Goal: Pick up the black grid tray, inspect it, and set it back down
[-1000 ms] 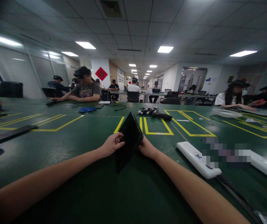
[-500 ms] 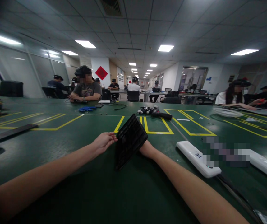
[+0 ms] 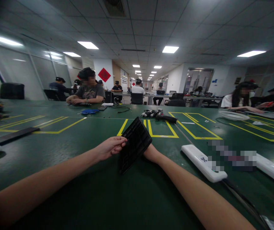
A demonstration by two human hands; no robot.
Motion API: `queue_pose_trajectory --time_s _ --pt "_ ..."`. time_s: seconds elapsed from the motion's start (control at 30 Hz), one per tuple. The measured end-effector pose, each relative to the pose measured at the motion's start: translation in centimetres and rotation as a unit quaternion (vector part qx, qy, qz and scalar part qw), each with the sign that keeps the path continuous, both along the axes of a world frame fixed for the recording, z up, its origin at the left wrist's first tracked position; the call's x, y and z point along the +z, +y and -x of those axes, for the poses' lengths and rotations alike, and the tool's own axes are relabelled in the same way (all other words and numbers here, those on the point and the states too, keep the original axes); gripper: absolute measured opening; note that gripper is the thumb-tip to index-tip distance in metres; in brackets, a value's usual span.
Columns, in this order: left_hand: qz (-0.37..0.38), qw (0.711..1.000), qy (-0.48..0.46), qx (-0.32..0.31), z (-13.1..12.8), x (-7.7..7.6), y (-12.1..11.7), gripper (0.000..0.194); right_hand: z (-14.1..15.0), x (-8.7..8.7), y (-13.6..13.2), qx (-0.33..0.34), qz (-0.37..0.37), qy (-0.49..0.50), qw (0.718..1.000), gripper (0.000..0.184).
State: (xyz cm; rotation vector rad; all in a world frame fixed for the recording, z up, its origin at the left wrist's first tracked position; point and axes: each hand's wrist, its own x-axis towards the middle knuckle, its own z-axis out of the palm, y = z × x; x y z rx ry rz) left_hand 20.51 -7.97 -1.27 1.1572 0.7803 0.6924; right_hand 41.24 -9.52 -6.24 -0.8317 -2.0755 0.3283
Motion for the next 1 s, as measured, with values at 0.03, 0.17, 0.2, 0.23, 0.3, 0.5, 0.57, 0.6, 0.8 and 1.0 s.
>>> queue_pose_trajectory --time_s 0.03,0.17,0.2,0.23,0.3,0.5,0.57,0.6,0.8,1.0 --pt "-0.001 1.000 -0.005 -0.012 0.0 -0.1 0.0 0.005 0.0 0.1 -0.1 0.003 -0.001 0.004 1.000 0.041" --pt "-0.005 1.000 -0.015 -0.025 -0.3 -0.6 0.1 0.005 0.1 0.4 -0.4 0.006 -0.008 0.006 1.000 0.042" --pt "-0.007 1.000 -0.017 -0.023 -0.3 -0.7 0.2 0.005 0.1 0.5 -0.4 0.005 -0.008 0.003 1.000 0.041" --pt "-0.009 1.000 -0.019 -0.022 -0.3 -0.8 0.3 0.005 0.1 0.5 -0.4 0.003 -0.007 0.003 1.000 0.041" --pt "-0.013 1.000 -0.017 -0.020 -0.3 -1.0 0.4 0.007 0.1 0.6 -0.5 -0.002 -0.008 0.003 1.000 0.040" --pt "-0.069 0.997 0.026 -0.024 -0.5 -1.3 0.3 0.017 0.2 0.9 -0.6 0.001 -0.022 -0.007 1.000 0.040" --pt "-0.143 0.987 0.068 0.004 -0.6 -1.3 0.1 0.018 0.3 0.9 -0.6 -0.001 -0.023 -0.004 1.000 0.040" --pt "-0.190 0.977 0.092 0.024 -0.7 -1.4 0.1 0.018 0.3 0.8 -0.5 -0.004 -0.023 -0.004 1.000 0.040" --pt "-0.426 0.867 0.238 0.101 -0.8 -1.4 0.1 0.022 0.2 0.6 -0.3 -0.035 -0.026 -0.039 0.998 0.037" --pt "-0.461 0.842 0.268 0.084 -0.8 -1.1 -0.1 0.018 0.1 0.5 -0.1 -0.035 -0.031 -0.032 0.998 0.038"
